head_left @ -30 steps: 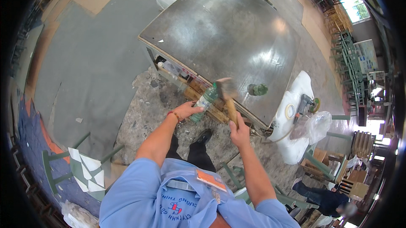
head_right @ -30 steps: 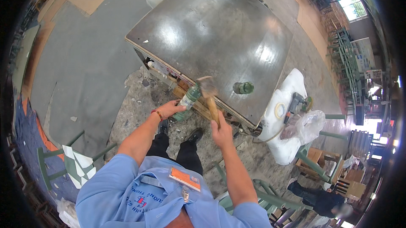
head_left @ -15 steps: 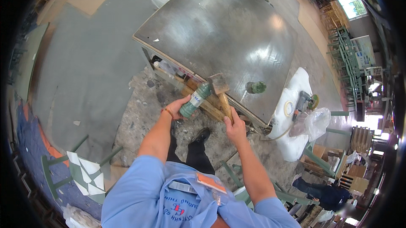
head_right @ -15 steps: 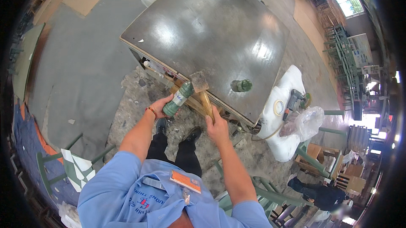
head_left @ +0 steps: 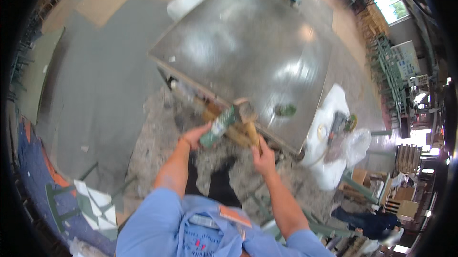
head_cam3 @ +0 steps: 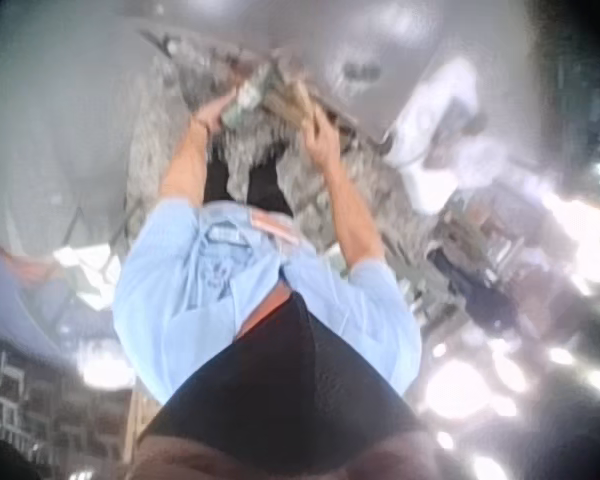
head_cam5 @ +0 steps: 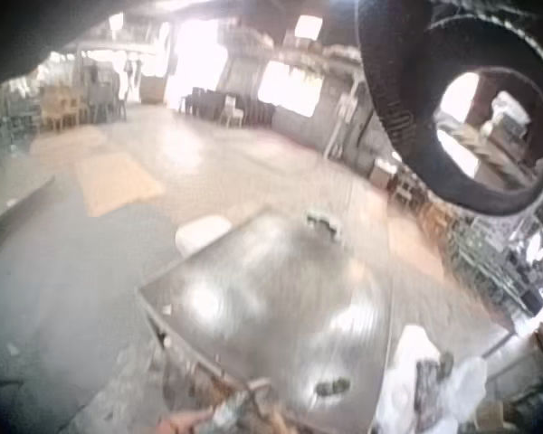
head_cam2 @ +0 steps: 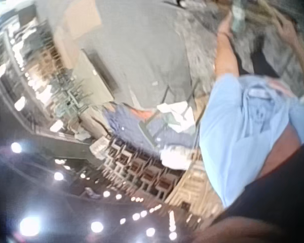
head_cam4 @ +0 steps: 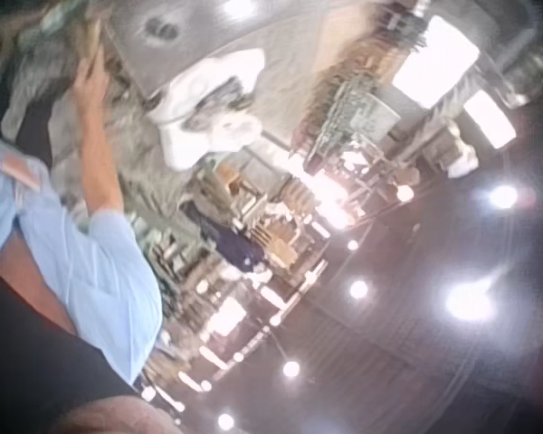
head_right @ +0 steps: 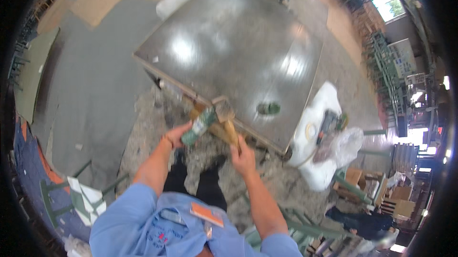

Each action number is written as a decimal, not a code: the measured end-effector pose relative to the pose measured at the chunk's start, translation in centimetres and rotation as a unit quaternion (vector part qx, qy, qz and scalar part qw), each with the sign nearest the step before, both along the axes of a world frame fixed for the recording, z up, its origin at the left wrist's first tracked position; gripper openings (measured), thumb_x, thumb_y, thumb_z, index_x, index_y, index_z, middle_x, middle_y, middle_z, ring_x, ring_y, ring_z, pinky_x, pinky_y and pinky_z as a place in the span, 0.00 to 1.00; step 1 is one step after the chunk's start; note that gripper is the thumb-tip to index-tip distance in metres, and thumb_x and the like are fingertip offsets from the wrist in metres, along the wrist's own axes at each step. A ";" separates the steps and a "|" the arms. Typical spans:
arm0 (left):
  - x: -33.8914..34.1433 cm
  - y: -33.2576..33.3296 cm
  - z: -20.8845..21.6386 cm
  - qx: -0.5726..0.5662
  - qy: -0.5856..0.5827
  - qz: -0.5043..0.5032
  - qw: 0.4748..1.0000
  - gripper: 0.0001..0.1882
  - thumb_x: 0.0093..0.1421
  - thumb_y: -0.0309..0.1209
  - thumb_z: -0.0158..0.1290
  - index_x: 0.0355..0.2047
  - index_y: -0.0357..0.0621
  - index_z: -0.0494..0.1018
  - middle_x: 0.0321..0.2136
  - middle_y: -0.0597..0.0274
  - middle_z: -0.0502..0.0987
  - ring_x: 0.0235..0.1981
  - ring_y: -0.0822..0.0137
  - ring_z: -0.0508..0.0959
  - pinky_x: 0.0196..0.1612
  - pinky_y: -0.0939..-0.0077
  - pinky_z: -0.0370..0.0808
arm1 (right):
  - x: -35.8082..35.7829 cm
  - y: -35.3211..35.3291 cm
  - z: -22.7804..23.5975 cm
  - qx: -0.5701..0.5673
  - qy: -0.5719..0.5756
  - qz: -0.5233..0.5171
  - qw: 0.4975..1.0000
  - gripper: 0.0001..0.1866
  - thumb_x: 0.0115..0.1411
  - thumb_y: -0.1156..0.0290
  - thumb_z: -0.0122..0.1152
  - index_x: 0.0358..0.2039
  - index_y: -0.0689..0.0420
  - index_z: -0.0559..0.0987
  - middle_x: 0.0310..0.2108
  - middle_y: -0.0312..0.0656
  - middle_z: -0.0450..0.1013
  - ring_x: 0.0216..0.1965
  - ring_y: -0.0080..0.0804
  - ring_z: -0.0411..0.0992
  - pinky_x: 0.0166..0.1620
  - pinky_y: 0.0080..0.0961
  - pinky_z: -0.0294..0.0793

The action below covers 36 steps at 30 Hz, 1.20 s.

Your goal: The person opens a dark bottle, pours liquid from it into a green bottle, and closes both. They then walk to a yellow bucket, place the green bottle inside, and retrieve another green bottle. The person returns to the table, opens the second green bottle, and pours liquid from the dark bottle into it before closing it.

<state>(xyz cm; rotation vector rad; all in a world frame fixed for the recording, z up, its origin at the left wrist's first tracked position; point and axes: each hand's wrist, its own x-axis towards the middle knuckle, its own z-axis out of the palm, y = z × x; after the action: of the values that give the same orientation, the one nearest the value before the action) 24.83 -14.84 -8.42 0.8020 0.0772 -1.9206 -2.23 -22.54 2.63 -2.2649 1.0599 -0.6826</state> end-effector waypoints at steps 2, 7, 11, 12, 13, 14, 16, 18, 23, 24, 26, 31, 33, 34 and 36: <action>0.9 1.0 -0.8 0.006 -0.024 -0.047 0.999 0.31 0.65 0.55 0.53 0.60 0.47 0.70 0.50 0.61 0.79 0.47 0.60 0.79 0.46 0.58 0.79 | 0.6 -0.6 0.8 0.044 -0.002 -0.026 0.999 0.25 0.65 0.68 0.58 0.62 0.60 0.71 0.40 0.58 0.79 0.38 0.48 0.81 0.43 0.32 0.78; 1.0 1.3 -0.8 -0.004 -0.138 -0.075 0.988 0.38 0.61 0.58 0.58 0.56 0.36 0.70 0.47 0.57 0.79 0.44 0.63 0.80 0.46 0.65 0.79 | 0.6 0.9 3.1 0.148 -0.025 -0.075 0.986 0.25 0.66 0.68 0.57 0.63 0.58 0.71 0.40 0.56 0.79 0.38 0.41 0.81 0.43 0.29 0.77; 0.3 0.8 0.1 -0.014 -0.255 -0.080 0.964 0.43 0.59 0.58 0.60 0.57 0.28 0.70 0.47 0.51 0.78 0.46 0.64 0.79 0.49 0.65 0.78 | 0.5 0.5 2.6 0.124 0.074 -0.041 0.989 0.26 0.66 0.66 0.58 0.63 0.56 0.70 0.39 0.55 0.80 0.37 0.44 0.81 0.43 0.32 0.77; 0.2 0.9 0.0 -0.024 -0.287 -0.086 0.954 0.44 0.59 0.59 0.61 0.57 0.27 0.69 0.48 0.50 0.78 0.47 0.63 0.79 0.50 0.64 0.77 | 0.1 0.4 2.5 0.132 0.075 -0.046 0.987 0.26 0.66 0.66 0.59 0.63 0.56 0.70 0.39 0.55 0.80 0.38 0.46 0.81 0.43 0.33 0.78; 0.2 0.7 0.4 -0.031 -0.343 -0.096 0.934 0.46 0.58 0.60 0.61 0.58 0.25 0.68 0.50 0.47 0.77 0.48 0.61 0.79 0.52 0.63 0.76 | 0.2 0.0 2.6 0.137 0.075 -0.052 0.986 0.26 0.66 0.65 0.59 0.63 0.57 0.70 0.39 0.56 0.80 0.38 0.49 0.81 0.43 0.34 0.78; 0.1 0.6 0.8 -0.038 -0.398 -0.106 0.911 0.48 0.57 0.61 0.61 0.58 0.24 0.68 0.51 0.44 0.77 0.50 0.59 0.78 0.53 0.62 0.75 | 0.4 -0.3 2.6 0.143 0.075 -0.057 0.985 0.26 0.65 0.64 0.59 0.63 0.57 0.70 0.39 0.56 0.80 0.39 0.51 0.81 0.44 0.36 0.78; 0.1 0.5 2.0 -0.033 -0.475 -0.116 0.871 0.52 0.55 0.62 0.62 0.59 0.22 0.66 0.53 0.40 0.76 0.53 0.54 0.77 0.57 0.61 0.73 | 0.8 0.0 3.8 0.141 0.021 -0.055 0.988 0.26 0.65 0.64 0.59 0.63 0.57 0.70 0.39 0.58 0.79 0.40 0.54 0.80 0.43 0.37 0.78; -0.3 0.5 3.6 -0.020 -0.518 -0.126 0.846 0.55 0.53 0.64 0.63 0.60 0.22 0.65 0.55 0.37 0.74 0.56 0.50 0.76 0.59 0.60 0.71 | 0.7 0.1 3.8 0.141 0.032 -0.053 0.988 0.26 0.65 0.64 0.59 0.62 0.57 0.71 0.39 0.58 0.79 0.40 0.55 0.80 0.43 0.38 0.78; -1.8 0.6 4.6 -0.025 -0.618 -0.099 0.779 0.44 0.52 0.56 0.66 0.55 0.27 0.71 0.50 0.38 0.77 0.53 0.49 0.78 0.55 0.62 0.73 | -0.1 -0.5 3.4 0.103 0.063 -0.031 0.992 0.26 0.65 0.64 0.59 0.62 0.58 0.71 0.38 0.57 0.79 0.39 0.53 0.80 0.41 0.37 0.78; -2.1 0.5 4.8 -0.021 -0.639 -0.096 0.763 0.44 0.52 0.55 0.67 0.56 0.27 0.71 0.50 0.38 0.77 0.53 0.48 0.77 0.55 0.61 0.73 | 0.0 -0.6 3.4 0.086 0.057 -0.023 0.994 0.26 0.65 0.64 0.59 0.62 0.58 0.71 0.38 0.57 0.80 0.39 0.53 0.81 0.41 0.37 0.78; -2.6 0.4 5.2 -0.019 -0.666 -0.089 0.741 0.42 0.51 0.53 0.68 0.54 0.29 0.71 0.47 0.39 0.78 0.50 0.47 0.78 0.53 0.59 0.74 | 0.0 0.1 3.6 0.056 0.045 -0.014 0.997 0.26 0.65 0.65 0.59 0.62 0.59 0.70 0.37 0.57 0.80 0.38 0.53 0.81 0.41 0.38 0.78; -3.0 -0.2 6.6 -0.006 -0.695 -0.135 0.706 0.39 0.50 0.51 0.69 0.51 0.32 0.70 0.42 0.42 0.79 0.45 0.45 0.78 0.49 0.55 0.75 | -0.1 0.4 4.2 0.099 0.058 -0.050 0.992 0.25 0.65 0.63 0.58 0.62 0.55 0.71 0.35 0.56 0.79 0.34 0.52 0.80 0.39 0.36 0.78; -3.5 -0.5 7.1 0.013 -0.699 -0.148 0.700 0.39 0.50 0.51 0.69 0.50 0.33 0.68 0.41 0.42 0.79 0.45 0.45 0.78 0.48 0.55 0.76 | -0.5 0.5 3.9 0.093 0.062 -0.046 0.993 0.25 0.65 0.63 0.58 0.61 0.54 0.72 0.35 0.55 0.79 0.32 0.50 0.80 0.38 0.35 0.77; -3.5 -0.6 7.2 0.015 -0.697 -0.163 0.698 0.39 0.50 0.51 0.69 0.50 0.33 0.67 0.41 0.42 0.79 0.45 0.45 0.79 0.47 0.55 0.76 | -0.4 -0.3 4.1 0.121 0.102 -0.047 0.986 0.25 0.65 0.63 0.59 0.61 0.55 0.72 0.35 0.55 0.79 0.32 0.50 0.80 0.38 0.34 0.77; -3.4 -0.8 7.3 0.018 -0.693 -0.192 0.694 0.40 0.50 0.51 0.69 0.51 0.34 0.66 0.40 0.41 0.79 0.45 0.45 0.79 0.46 0.54 0.77 | -0.4 -0.6 4.7 0.147 0.119 -0.061 0.980 0.25 0.64 0.64 0.59 0.60 0.57 0.72 0.33 0.53 0.79 0.31 0.47 0.79 0.38 0.33 0.77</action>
<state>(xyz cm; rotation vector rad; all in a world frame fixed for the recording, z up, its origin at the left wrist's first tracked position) 21.44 -15.59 -1.15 2.2131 -1.0479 -1.1608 -2.61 -23.11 7.32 -2.0700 1.3280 -0.2798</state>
